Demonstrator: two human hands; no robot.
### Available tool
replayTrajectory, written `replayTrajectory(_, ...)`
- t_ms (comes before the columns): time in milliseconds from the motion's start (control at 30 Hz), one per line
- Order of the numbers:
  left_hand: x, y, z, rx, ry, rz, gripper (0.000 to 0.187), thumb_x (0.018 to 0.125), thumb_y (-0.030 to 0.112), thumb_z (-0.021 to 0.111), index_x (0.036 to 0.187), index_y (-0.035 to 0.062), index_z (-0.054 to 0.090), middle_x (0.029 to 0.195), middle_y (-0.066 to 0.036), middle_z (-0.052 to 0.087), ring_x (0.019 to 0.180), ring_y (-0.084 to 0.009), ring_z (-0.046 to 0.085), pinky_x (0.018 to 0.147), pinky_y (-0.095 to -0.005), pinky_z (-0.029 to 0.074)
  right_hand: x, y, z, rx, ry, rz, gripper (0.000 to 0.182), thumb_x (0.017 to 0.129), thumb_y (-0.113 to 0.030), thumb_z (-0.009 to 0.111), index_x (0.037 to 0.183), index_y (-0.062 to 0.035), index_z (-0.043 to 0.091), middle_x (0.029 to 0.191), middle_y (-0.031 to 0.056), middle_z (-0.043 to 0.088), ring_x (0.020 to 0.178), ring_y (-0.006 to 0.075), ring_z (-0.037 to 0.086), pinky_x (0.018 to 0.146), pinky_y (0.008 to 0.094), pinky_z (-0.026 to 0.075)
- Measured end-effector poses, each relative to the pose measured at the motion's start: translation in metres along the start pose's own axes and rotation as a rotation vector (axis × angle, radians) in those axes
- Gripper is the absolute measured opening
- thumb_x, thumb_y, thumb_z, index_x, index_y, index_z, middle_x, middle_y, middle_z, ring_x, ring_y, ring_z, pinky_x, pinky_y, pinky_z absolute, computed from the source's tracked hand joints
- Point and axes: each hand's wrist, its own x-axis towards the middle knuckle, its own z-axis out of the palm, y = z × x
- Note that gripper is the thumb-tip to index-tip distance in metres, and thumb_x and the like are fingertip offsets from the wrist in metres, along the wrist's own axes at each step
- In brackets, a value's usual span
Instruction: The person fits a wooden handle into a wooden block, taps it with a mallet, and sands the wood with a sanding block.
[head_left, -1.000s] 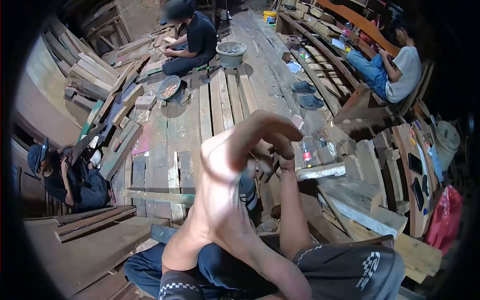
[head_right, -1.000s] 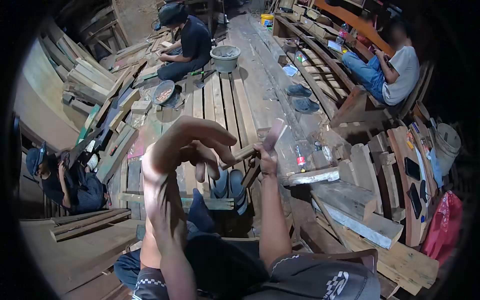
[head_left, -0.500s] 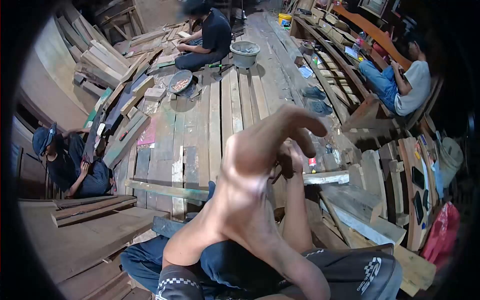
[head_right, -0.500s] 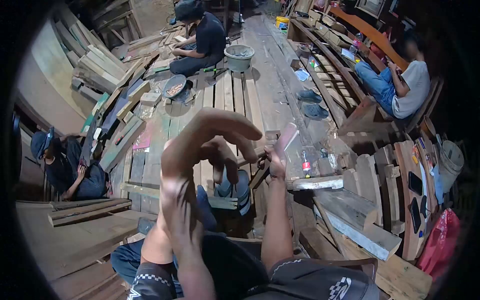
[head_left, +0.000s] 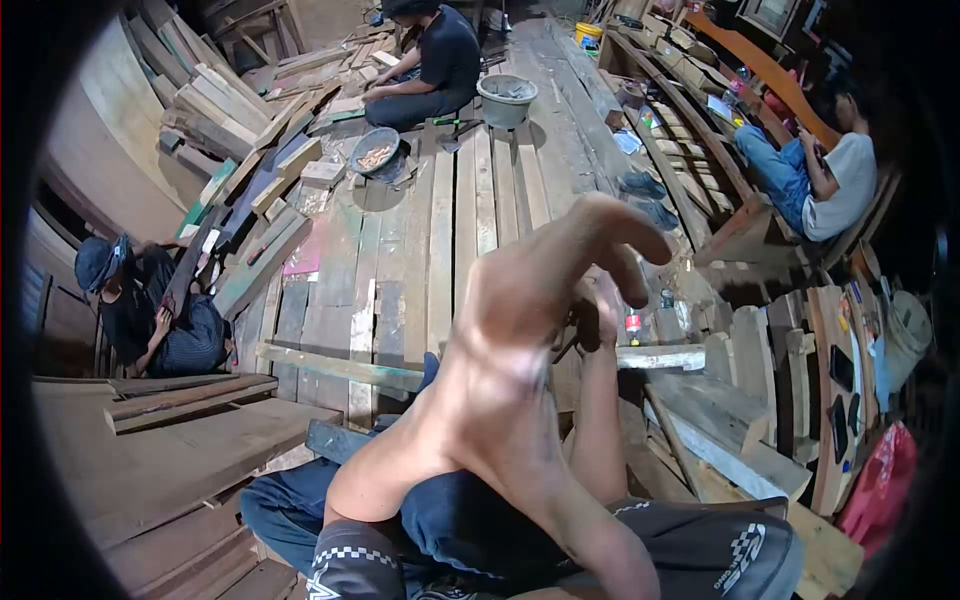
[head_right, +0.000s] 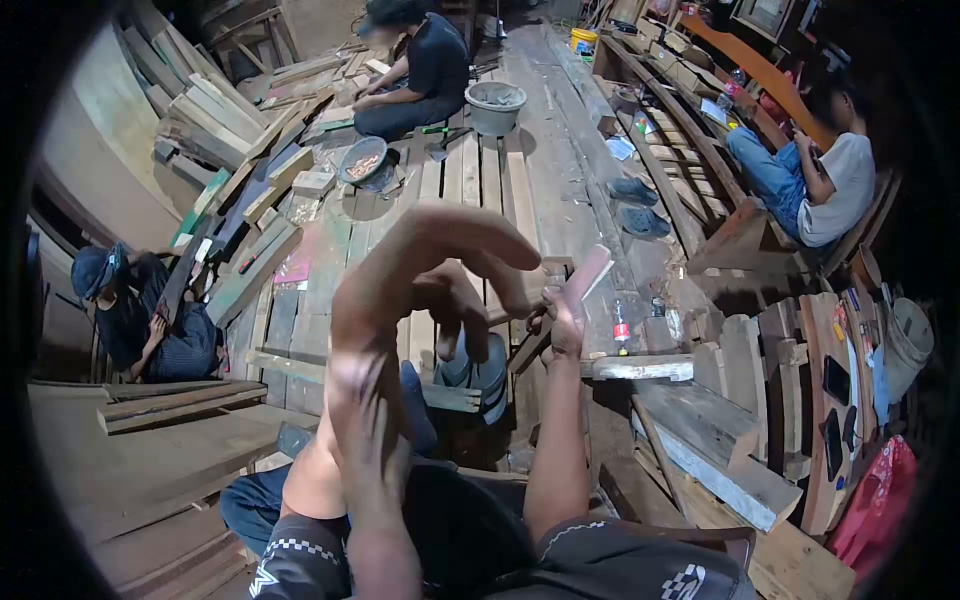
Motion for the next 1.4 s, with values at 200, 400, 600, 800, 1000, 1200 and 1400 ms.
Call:
replayTrajectory(200,0.001,0.006,0.009,0.037,0.031,-0.01,0.06,0.074,0.053,0.052,0.106,0.0039,0.061,0.082,-0.003,0.064,0.062,-0.0067,0.056,0.055,-0.0176,0.038,0.018,0.018,-0.018,0.024,-0.003,0.053,0.018,0.082,-0.015,0.068,0.094,-0.0034,0.06,0.072,0.0057,0.058,0.05,0.0151,0.055,0.047,0.0285,0.047)
replayTrajectory(400,0.009,-0.028,-0.016,0.016,-0.019,0.062,0.053,0.064,0.03,0.074,0.105,0.0026,0.057,0.082,-0.006,0.062,0.064,-0.0105,0.056,0.056,-0.0242,0.043,0.009,0.002,-0.008,-0.065,-0.015,-0.013,0.016,0.084,-0.016,0.066,0.092,-0.0028,0.061,0.069,0.0062,0.058,0.049,0.0155,0.055,0.046,0.0279,0.046)
replayTrajectory(600,0.026,-0.142,-0.032,0.618,0.074,-0.01,0.043,0.077,0.031,0.078,0.098,-0.0012,0.058,0.083,-0.014,0.062,0.074,-0.0239,0.062,0.068,-0.0343,0.048,-0.007,-0.006,0.001,-0.068,-0.023,-0.036,0.017,0.082,-0.02,0.068,0.091,-0.0071,0.061,0.068,0.0008,0.058,0.05,0.0113,0.055,0.046,0.0256,0.046)
replayTrajectory(800,0.0,-0.228,-0.05,0.743,-0.425,-0.413,0.07,0.069,0.048,0.079,0.108,-0.0064,0.058,0.089,-0.022,0.066,0.088,-0.0284,0.066,0.078,-0.0376,0.05,-0.007,-0.008,0.003,-0.064,-0.002,-0.121,0.018,0.079,-0.017,0.072,0.088,-0.006,0.06,0.066,0.0024,0.057,0.043,0.013,0.054,0.039,0.0261,0.045)
replayTrajectory(1000,-0.006,-0.281,-0.051,0.547,-0.425,-0.442,0.044,0.076,0.032,0.076,0.103,-0.0014,0.065,0.08,-0.014,0.067,0.076,-0.0185,0.064,0.072,-0.0328,0.049,-0.012,-0.01,0.009,-0.205,-0.051,-0.147,0.023,0.077,-0.022,0.076,0.083,-0.0043,0.063,0.06,0.0014,0.058,0.041,0.0109,0.053,0.039,0.0255,0.043)
replayTrajectory(1200,-0.005,-0.278,-0.055,0.668,-0.269,-0.42,0.036,0.075,0.024,0.074,0.098,-0.002,0.065,0.081,-0.02,0.067,0.078,-0.0297,0.067,0.071,-0.0387,0.05,-0.008,0.0,0.013,-0.788,-0.121,-0.346,0.054,0.079,-0.032,0.075,0.113,0.0013,0.05,0.091,0.0148,0.063,0.081,0.0251,0.062,0.07,0.0361,0.049)
replayTrajectory(1400,0.001,-0.268,-0.063,0.87,-0.16,-0.404,0.027,0.073,0.014,0.068,0.095,-0.0001,0.063,0.081,-0.026,0.063,0.084,-0.0407,0.064,0.072,-0.0441,0.049,-0.006,0.013,0.014,-0.966,-0.196,-0.433,0.074,0.084,-0.035,0.068,0.14,-0.0045,0.032,0.123,0.0311,0.053,0.115,0.0446,0.053,0.097,0.0464,0.042)
